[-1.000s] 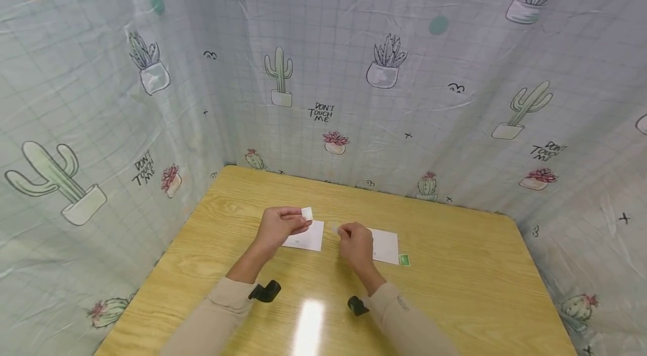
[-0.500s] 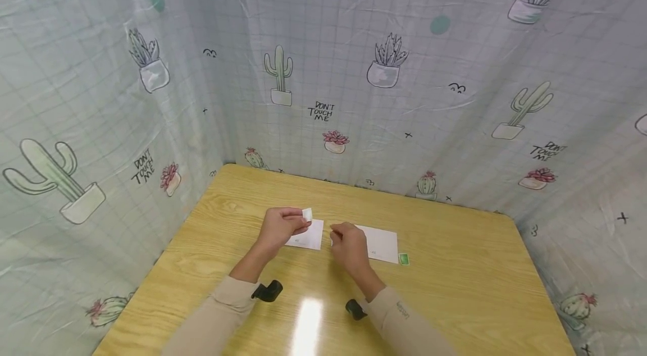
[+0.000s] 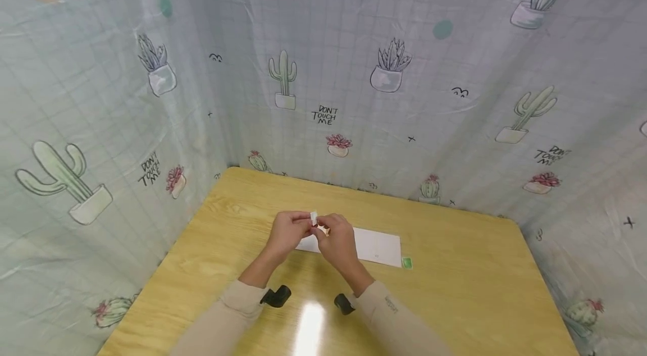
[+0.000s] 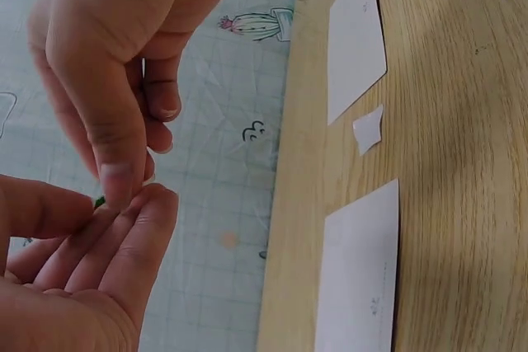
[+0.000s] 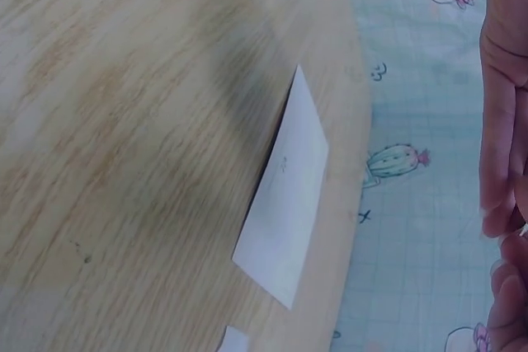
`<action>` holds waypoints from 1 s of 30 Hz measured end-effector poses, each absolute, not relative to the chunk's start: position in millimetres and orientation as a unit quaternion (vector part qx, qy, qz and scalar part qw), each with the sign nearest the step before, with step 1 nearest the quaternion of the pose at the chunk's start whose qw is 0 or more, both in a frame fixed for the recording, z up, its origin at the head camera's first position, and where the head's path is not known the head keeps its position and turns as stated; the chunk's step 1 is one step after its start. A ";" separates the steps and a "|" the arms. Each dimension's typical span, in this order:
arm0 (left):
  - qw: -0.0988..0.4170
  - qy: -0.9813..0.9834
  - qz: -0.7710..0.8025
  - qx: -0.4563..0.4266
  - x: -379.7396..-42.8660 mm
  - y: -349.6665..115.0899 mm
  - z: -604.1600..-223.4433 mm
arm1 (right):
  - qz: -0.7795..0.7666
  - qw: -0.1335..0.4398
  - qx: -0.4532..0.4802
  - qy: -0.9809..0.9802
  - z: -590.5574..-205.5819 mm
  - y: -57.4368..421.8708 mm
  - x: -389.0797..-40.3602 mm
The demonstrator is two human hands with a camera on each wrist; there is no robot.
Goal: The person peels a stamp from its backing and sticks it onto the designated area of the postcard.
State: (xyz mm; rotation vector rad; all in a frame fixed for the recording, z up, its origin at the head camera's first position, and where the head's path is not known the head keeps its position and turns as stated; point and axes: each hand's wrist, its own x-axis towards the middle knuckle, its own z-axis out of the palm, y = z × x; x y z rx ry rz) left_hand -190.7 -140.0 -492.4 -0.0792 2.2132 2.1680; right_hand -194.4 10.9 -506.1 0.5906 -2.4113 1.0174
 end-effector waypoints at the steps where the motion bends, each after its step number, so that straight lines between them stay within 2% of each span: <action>1: 0.022 0.718 0.695 -0.019 -189.6 -139.5 -493.4 | 0.367 0.228 0.212 -0.877 -506.5 10.6 -194.6; 9: 0.015 0.754 0.656 0.030 -181.2 -137.8 -488.8 | 0.403 0.194 0.183 -0.875 -504.1 11.3 -201.3; 15: -0.007 0.767 0.641 0.025 -183.7 -136.1 -490.3 | 0.490 0.110 0.135 -0.854 -496.8 13.2 -204.8; 23: -0.040 0.733 0.680 -0.009 -193.5 -136.0 -496.6 | 0.632 -0.013 0.017 -0.774 -495.3 14.7 -209.4; 30: -0.042 0.698 0.714 -0.012 -202.8 -137.3 -491.4 | 0.678 -0.049 -0.037 -0.732 -491.6 16.4 -217.8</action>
